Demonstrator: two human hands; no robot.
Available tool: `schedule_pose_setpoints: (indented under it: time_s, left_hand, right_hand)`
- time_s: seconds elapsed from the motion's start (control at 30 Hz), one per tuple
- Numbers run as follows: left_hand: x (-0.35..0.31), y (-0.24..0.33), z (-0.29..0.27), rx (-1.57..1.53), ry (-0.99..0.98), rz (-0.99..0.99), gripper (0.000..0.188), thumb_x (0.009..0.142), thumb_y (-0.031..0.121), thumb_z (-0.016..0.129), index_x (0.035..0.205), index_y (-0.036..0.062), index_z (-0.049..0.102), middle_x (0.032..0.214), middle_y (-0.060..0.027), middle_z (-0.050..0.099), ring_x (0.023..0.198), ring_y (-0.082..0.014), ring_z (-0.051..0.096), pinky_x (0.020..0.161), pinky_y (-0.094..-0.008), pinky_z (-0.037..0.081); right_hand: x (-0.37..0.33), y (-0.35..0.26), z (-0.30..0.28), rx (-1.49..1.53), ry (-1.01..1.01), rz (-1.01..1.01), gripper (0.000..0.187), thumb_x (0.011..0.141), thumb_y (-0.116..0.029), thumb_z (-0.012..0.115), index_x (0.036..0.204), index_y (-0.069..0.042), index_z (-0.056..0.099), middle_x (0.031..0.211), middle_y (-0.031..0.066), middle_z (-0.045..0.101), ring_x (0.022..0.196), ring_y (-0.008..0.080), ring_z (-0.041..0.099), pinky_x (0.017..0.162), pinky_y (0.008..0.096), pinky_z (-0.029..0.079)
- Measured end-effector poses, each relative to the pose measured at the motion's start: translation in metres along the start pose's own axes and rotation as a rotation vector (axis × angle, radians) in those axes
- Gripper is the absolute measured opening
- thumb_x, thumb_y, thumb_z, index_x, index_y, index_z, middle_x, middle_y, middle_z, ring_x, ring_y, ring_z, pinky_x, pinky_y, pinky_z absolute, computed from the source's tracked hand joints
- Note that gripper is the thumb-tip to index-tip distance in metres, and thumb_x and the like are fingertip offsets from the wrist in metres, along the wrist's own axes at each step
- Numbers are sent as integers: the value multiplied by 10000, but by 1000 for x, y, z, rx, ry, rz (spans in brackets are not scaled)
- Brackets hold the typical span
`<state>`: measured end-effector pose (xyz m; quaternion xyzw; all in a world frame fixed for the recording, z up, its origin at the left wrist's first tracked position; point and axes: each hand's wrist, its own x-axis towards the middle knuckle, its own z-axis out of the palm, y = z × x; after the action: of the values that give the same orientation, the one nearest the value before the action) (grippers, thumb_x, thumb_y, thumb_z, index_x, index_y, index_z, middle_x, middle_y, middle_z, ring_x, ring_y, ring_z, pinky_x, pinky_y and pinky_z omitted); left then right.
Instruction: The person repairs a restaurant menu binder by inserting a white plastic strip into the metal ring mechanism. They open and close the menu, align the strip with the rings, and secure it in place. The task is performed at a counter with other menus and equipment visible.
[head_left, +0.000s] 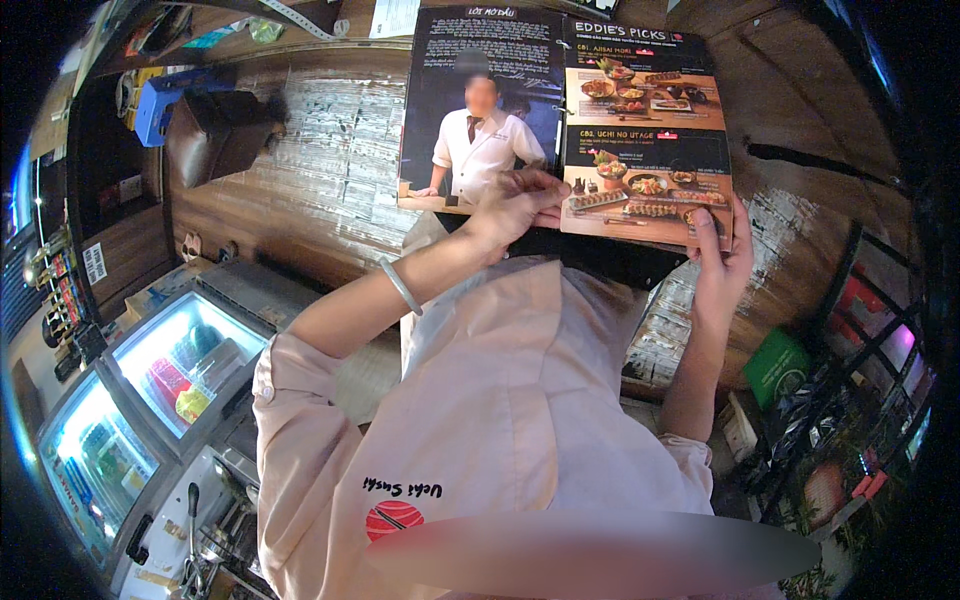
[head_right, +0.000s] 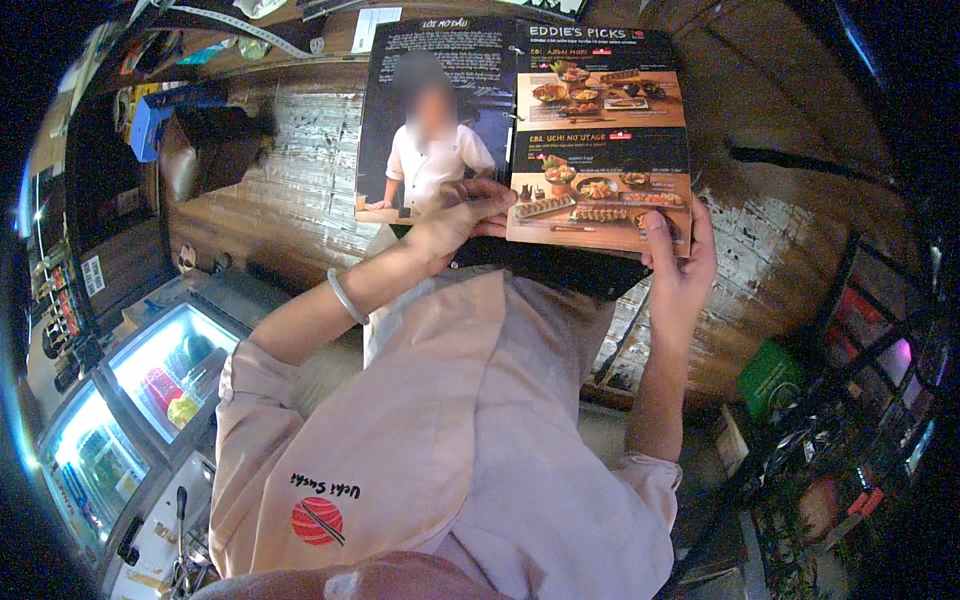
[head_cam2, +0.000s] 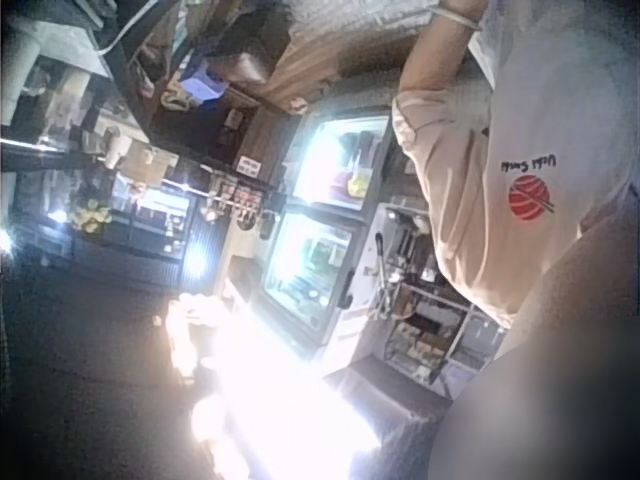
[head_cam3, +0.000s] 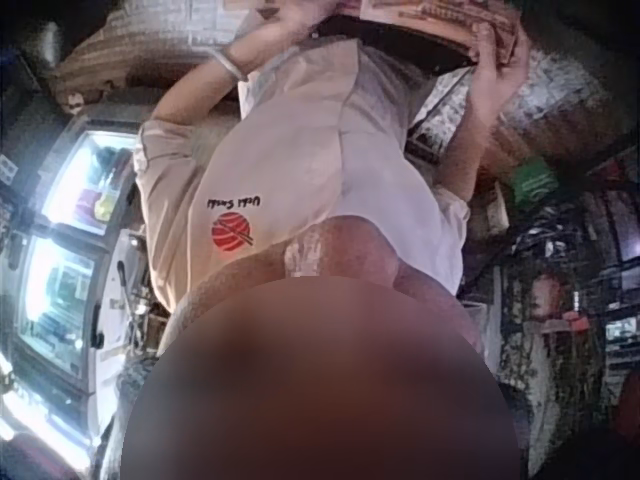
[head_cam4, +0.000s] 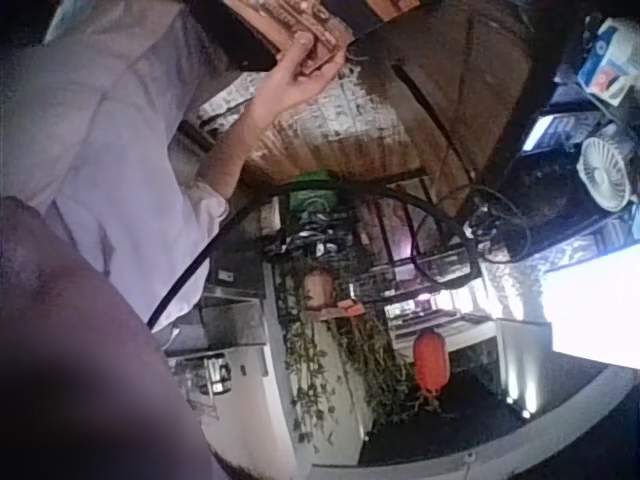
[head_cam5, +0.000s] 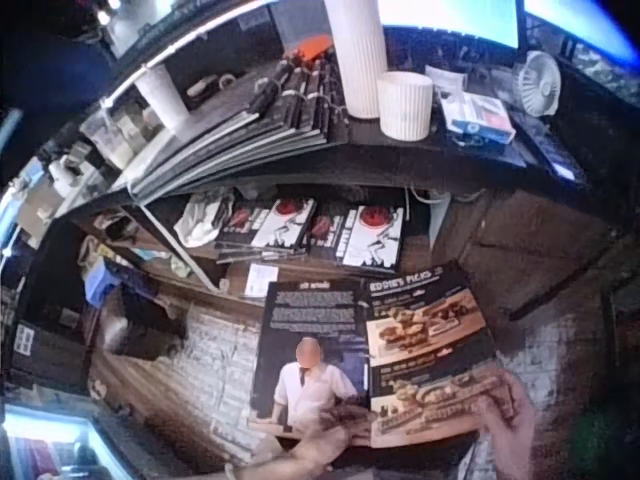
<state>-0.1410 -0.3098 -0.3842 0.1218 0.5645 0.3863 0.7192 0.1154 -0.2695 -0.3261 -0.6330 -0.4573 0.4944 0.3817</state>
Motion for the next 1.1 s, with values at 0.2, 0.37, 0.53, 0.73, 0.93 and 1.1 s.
schedule_pose_setpoints:
  time_s: [0.2,0.37,0.53,0.73,0.93,1.1]
  left_hand:
    - [2,-8,2,45,-9,13,191,978,183,665,1030,1,644,923,-86,682,783,-167,688,731,-289,596]
    - [-7,3,-9,29,-82,-88,272,1026,197,571,1163,-36,602,1007,-136,699,856,-206,713,774,-331,609]
    - [-23,13,-26,126,-100,126,338,1039,234,509,1238,-34,564,1076,-157,688,918,-245,704,829,-351,594]
    - [-27,1,-58,-563,-288,65,436,1045,325,437,1286,-25,535,1138,-166,673,995,-279,679,906,-388,560]
    - [-30,-2,-65,-862,-456,-33,535,1051,416,365,1335,-15,506,1200,-175,658,1072,-314,655,983,-425,527]
    - [-32,-7,-54,-836,-461,-69,618,1056,491,306,1376,-7,482,1252,-182,645,1137,-343,634,1047,-456,499]
  right_hand:
    - [-5,-23,30,30,59,-207,266,968,-131,659,1202,-9,624,964,-20,660,756,36,547,621,180,427]
    - [-1,-55,77,-27,-189,-482,237,992,-119,603,1192,6,633,936,60,709,736,84,646,639,239,477]
    - [-17,-72,148,-116,-358,-716,474,915,-104,635,1364,21,545,904,172,702,732,307,699,658,398,561]
    - [-43,-56,190,-523,-519,-853,577,836,-188,664,1367,3,544,907,108,649,797,287,655,739,409,537]
    - [-60,-41,176,-517,-657,-911,517,877,-198,673,1367,-65,573,1020,119,636,992,280,598,863,413,501]
    - [-55,-22,108,-283,-748,-839,514,783,-43,700,1289,-116,649,1131,99,657,1097,293,611,966,441,496]
